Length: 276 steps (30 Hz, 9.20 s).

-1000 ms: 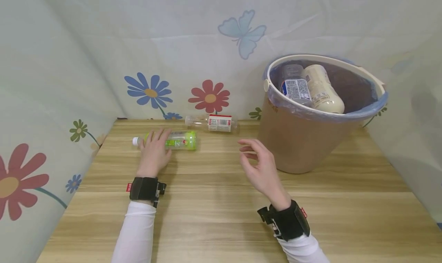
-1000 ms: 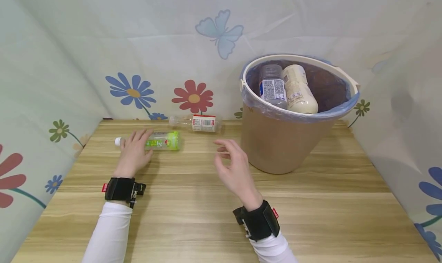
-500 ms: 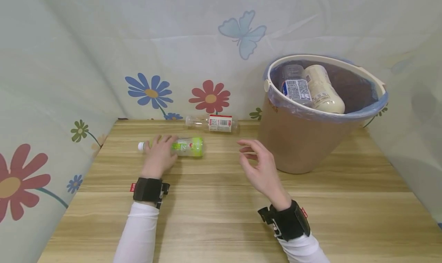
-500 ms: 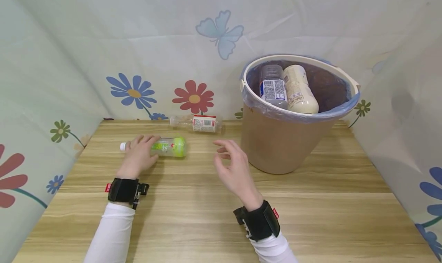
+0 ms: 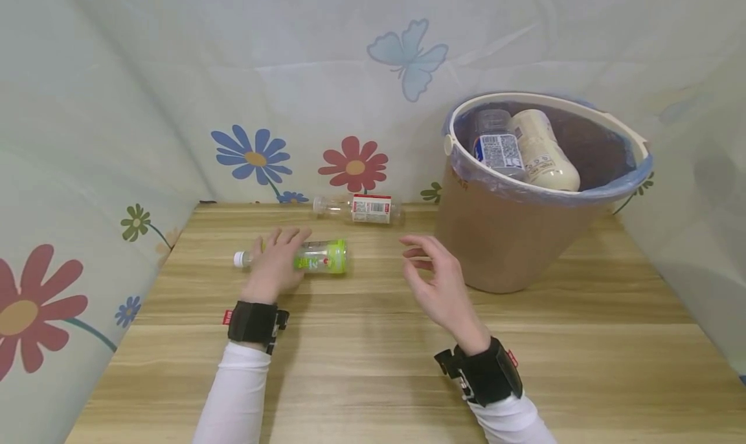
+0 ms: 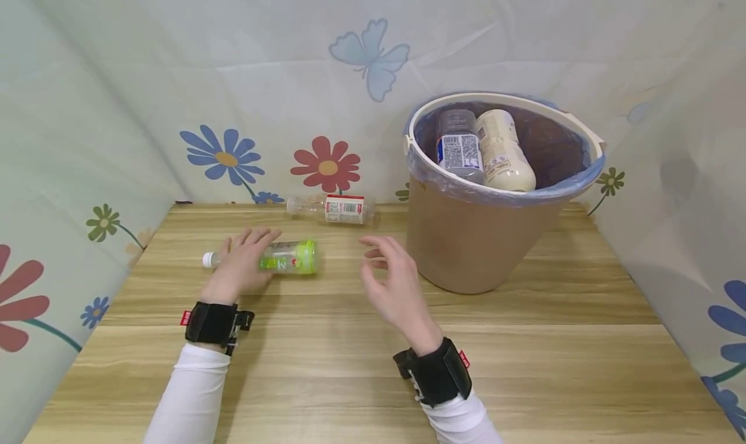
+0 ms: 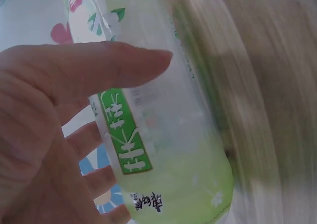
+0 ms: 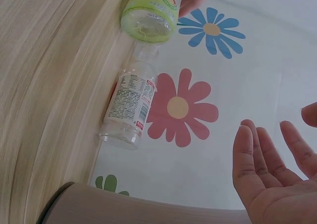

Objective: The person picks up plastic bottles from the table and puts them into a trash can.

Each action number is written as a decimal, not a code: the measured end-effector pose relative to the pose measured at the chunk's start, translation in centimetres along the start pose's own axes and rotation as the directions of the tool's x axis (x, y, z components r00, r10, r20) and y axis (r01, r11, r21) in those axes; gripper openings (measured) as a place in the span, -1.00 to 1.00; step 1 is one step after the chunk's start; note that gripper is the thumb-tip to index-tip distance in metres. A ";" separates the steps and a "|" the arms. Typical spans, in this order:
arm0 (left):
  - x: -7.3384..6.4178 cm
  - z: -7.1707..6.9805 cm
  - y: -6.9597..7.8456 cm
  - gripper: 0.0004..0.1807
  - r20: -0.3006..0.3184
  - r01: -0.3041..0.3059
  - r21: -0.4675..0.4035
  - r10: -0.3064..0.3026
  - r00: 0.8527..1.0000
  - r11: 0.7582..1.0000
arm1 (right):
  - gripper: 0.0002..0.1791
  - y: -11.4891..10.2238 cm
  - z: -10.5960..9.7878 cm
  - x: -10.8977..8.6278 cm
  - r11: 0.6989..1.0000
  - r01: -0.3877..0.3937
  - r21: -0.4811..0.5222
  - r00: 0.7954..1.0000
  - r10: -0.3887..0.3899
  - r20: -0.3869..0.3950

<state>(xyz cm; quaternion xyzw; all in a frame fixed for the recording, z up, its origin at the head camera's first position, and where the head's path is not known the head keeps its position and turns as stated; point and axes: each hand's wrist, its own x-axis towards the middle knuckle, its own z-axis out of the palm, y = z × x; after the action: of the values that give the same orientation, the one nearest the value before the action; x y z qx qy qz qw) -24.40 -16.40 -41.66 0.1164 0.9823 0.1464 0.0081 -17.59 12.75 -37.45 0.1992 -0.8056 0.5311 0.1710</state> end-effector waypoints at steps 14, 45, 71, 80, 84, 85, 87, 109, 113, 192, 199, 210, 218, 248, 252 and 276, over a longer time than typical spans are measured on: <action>-0.2 0.2 0.6 -0.20 -0.002 -0.035 0.006 0.035 0.999 0.999 | -0.62 -0.1 0.1 0.0 1.000 -0.001 -0.005 1.000 0.001 -0.003; -1.8 -2.2 10.8 -0.25 -0.324 -0.399 -0.703 0.235 0.916 0.588 | -0.51 -3.1 -0.6 0.2 0.992 -0.076 0.102 0.997 0.073 0.034; -3.1 -1.6 13.8 -0.45 -0.314 -0.387 -0.782 0.227 0.922 0.489 | -0.44 -4.0 -0.9 0.1 0.994 -0.048 0.102 0.995 0.039 0.088; -2.4 -0.2 12.9 -0.55 -0.355 -0.409 -0.759 0.205 0.912 0.506 | -0.43 -4.0 -0.8 0.0 0.993 -0.049 0.107 0.995 0.040 0.093; -2.4 -0.2 12.9 -0.57 -0.363 -0.412 -0.754 0.197 0.910 0.511 | -0.41 -4.0 -0.8 0.0 0.994 -0.043 0.101 0.994 0.033 0.102; -2.4 -0.2 12.9 -0.57 -0.364 -0.412 -0.754 0.196 0.910 0.511 | -0.40 -4.0 -0.8 0.0 0.994 -0.041 0.099 0.994 0.030 0.105; -2.4 -0.2 12.9 -0.57 -0.365 -0.412 -0.753 0.195 0.910 0.513 | -0.37 -4.0 -0.8 -0.1 0.995 -0.037 0.094 0.994 0.027 0.110; -3.8 -2.2 13.5 -0.60 -0.352 -0.395 -0.729 0.188 0.917 0.559 | -0.12 -4.0 -0.4 -0.2 0.999 -0.041 0.014 0.996 0.040 0.076; -4.1 -2.7 13.6 -0.58 -0.357 -0.376 -0.726 0.152 0.922 0.575 | -0.11 -4.0 -0.6 -0.3 0.999 -0.044 0.024 0.997 0.042 0.063; 3.7 -5.4 24.5 -0.40 -0.474 -0.564 0.101 0.538 0.697 0.820 | -0.33 -2.2 -23.4 14.6 0.770 -0.066 -0.634 0.993 0.114 0.035; 3.4 -5.5 24.7 -0.40 -0.468 -0.569 0.101 0.544 0.697 0.816 | -0.20 -1.6 -25.0 15.8 0.697 -0.017 -0.716 0.958 0.216 0.188; 3.1 -5.5 24.9 -0.40 -0.469 -0.564 0.096 0.537 0.701 0.820 | -0.22 -2.7 -25.4 15.9 0.659 -0.043 -0.751 0.938 0.286 0.197; 3.2 -5.5 24.8 -0.38 -0.447 -0.567 0.083 0.539 0.714 0.820 | -0.25 -3.8 -25.2 15.8 0.623 -0.059 -0.780 0.942 0.293 0.164; 0.0 -0.1 12.6 -0.49 -0.489 -0.314 -0.043 0.254 0.835 0.948 | -0.75 -4.9 -6.3 3.3 0.920 0.352 -0.171 0.922 -0.372 -0.107; 0.2 0.6 11.4 -0.48 -0.435 -0.255 -0.027 0.218 0.874 0.966 | -0.76 -2.5 -4.1 1.6 0.966 0.232 -0.116 0.968 -0.242 -0.074; 1.2 2.2 9.1 -0.43 -0.311 -0.146 -0.041 0.126 0.942 0.988 | -0.52 1.4 -1.5 0.2 0.977 0.051 -0.206 0.997 -0.038 0.067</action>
<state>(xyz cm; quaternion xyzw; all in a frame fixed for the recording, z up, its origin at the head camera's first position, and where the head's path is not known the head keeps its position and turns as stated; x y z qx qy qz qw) -23.42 -7.05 -41.15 0.1595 0.9560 0.1939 -0.1515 -18.32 14.62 -37.87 0.2146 -0.8570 0.4337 0.1773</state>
